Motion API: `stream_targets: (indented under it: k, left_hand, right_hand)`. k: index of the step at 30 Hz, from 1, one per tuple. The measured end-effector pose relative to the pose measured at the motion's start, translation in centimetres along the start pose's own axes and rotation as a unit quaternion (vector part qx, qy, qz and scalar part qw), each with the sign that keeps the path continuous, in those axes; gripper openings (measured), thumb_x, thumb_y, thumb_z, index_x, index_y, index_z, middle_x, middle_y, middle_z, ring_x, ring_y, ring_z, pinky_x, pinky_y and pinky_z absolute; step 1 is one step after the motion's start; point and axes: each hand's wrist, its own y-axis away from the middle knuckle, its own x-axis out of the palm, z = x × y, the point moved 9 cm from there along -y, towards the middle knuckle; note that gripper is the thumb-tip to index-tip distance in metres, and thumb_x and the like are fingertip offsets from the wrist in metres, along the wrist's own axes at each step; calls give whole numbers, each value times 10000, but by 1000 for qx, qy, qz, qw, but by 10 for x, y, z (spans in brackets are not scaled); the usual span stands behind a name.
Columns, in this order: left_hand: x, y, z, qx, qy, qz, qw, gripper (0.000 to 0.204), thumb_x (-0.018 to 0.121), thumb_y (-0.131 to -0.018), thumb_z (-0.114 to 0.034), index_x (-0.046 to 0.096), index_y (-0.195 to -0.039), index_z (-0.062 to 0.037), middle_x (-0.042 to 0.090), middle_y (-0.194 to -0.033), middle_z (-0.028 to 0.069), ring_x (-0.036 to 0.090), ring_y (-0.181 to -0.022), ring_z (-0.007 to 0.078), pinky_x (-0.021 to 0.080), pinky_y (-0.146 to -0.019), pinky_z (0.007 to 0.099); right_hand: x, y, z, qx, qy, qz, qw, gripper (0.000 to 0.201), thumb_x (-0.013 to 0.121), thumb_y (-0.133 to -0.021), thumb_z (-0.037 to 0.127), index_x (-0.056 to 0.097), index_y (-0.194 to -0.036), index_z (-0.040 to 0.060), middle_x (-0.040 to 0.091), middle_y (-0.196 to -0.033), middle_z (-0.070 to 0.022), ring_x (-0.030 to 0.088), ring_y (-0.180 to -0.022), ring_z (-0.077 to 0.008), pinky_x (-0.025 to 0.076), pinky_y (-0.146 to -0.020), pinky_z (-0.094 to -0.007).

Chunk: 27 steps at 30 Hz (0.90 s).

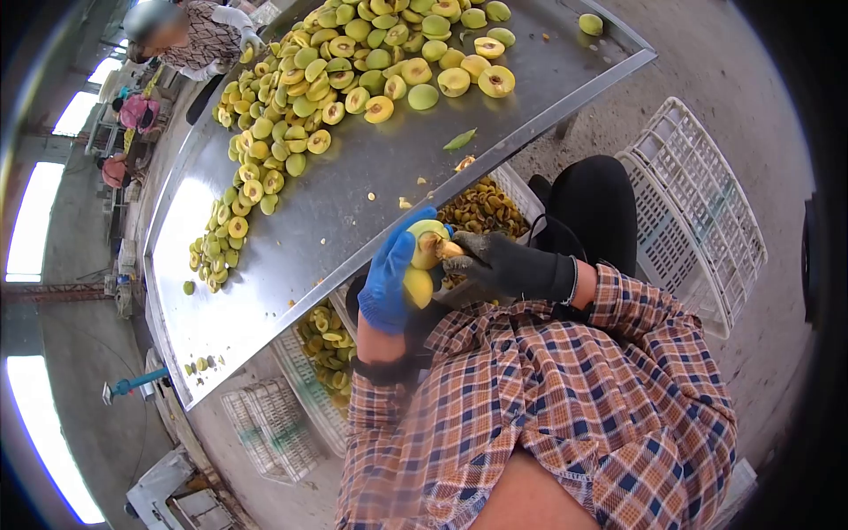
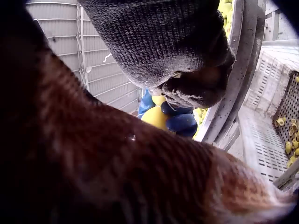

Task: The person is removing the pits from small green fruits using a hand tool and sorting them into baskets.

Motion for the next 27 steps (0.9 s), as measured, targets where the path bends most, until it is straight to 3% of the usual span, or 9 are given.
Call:
stream_targets:
  k: [3, 5, 9, 11, 14, 17, 21, 23, 27]
  left_hand:
    - [2, 5, 4, -7, 4, -21, 1000, 544, 565, -919, -381, 487, -1300, -1, 610, -1135, 124, 614, -902, 186, 491, -733, 262]
    - [1, 10, -2, 8, 11, -46, 999, 564, 559, -917, -406, 484, -1301, -2, 609, -1132, 120, 615, -850, 171, 488, -682, 248]
    - [4, 15, 1, -21, 29, -36, 999, 603, 553, -900, -463, 483, -1303, -19, 609, -1093, 94, 575, -772, 141, 461, -626, 235]
    - [0, 15, 4, -12, 20, -48, 999, 609, 554, -895, -472, 485, -1302, -25, 609, -1079, 85, 563, -764, 139, 455, -623, 236]
    - [0, 14, 7, -6, 50, -51, 997, 620, 568, -885, -481, 482, -1307, -34, 607, -1078, 81, 574, -806, 147, 460, -641, 242]
    - [2, 15, 12, -27, 55, -76, 995, 631, 582, -876, -483, 478, -1314, -41, 606, -1082, 78, 582, -821, 153, 461, -649, 246]
    - [9, 19, 4, -4, 61, -72, 996, 634, 615, -860, -460, 481, -1317, -40, 606, -1117, 90, 592, -861, 163, 466, -667, 240]
    - [8, 21, 3, -9, 70, -81, 994, 643, 631, -851, -449, 481, -1316, -32, 607, -1133, 97, 594, -874, 165, 467, -672, 238]
    - [12, 21, -7, -39, 68, -10, 997, 632, 692, -825, -336, 486, -1315, 6, 618, -1158, 115, 607, -943, 181, 487, -739, 249]
  right_hand:
    - [5, 1, 1, 4, -29, -9, 1000, 292, 539, -950, 252, 542, -1075, -13, 626, -812, -190, 622, -702, -242, 481, -682, -329]
    - [9, 1, -5, 82, -172, 5, 982, 264, 541, -950, 229, 552, -1049, -15, 617, -800, -195, 598, -670, -217, 473, -664, -318]
    - [18, 7, -19, 189, -252, 33, 949, 253, 545, -952, 218, 554, -1028, -22, 617, -798, -161, 574, -680, -167, 463, -656, -311]
    - [-1, 2, 9, -31, -21, -62, 997, 253, 547, -955, 221, 556, -1011, -26, 604, -791, -117, 539, -703, -127, 452, -657, -306]
    - [1, 2, 2, 11, -66, -45, 997, 251, 533, -961, 216, 556, -1012, -28, 603, -790, -117, 543, -703, -135, 452, -663, -309]
    - [2, 1, 10, -10, -117, -45, 992, 235, 521, -963, 200, 561, -1010, -26, 610, -791, -160, 543, -672, -153, 453, -655, -320]
    - [2, 1, 14, 5, -109, -12, 994, 237, 518, -965, 202, 558, -1028, -23, 622, -813, -182, 587, -683, -192, 464, -665, -326]
    - [5, 1, 21, -39, -66, 19, 997, 246, 514, -964, 208, 548, -1056, -17, 628, -823, -178, 620, -700, -239, 473, -671, -329]
    - [6, 5, 19, -19, -31, 67, 997, 247, 529, -953, 210, 541, -1071, -7, 631, -805, -171, 636, -699, -275, 477, -642, -341]
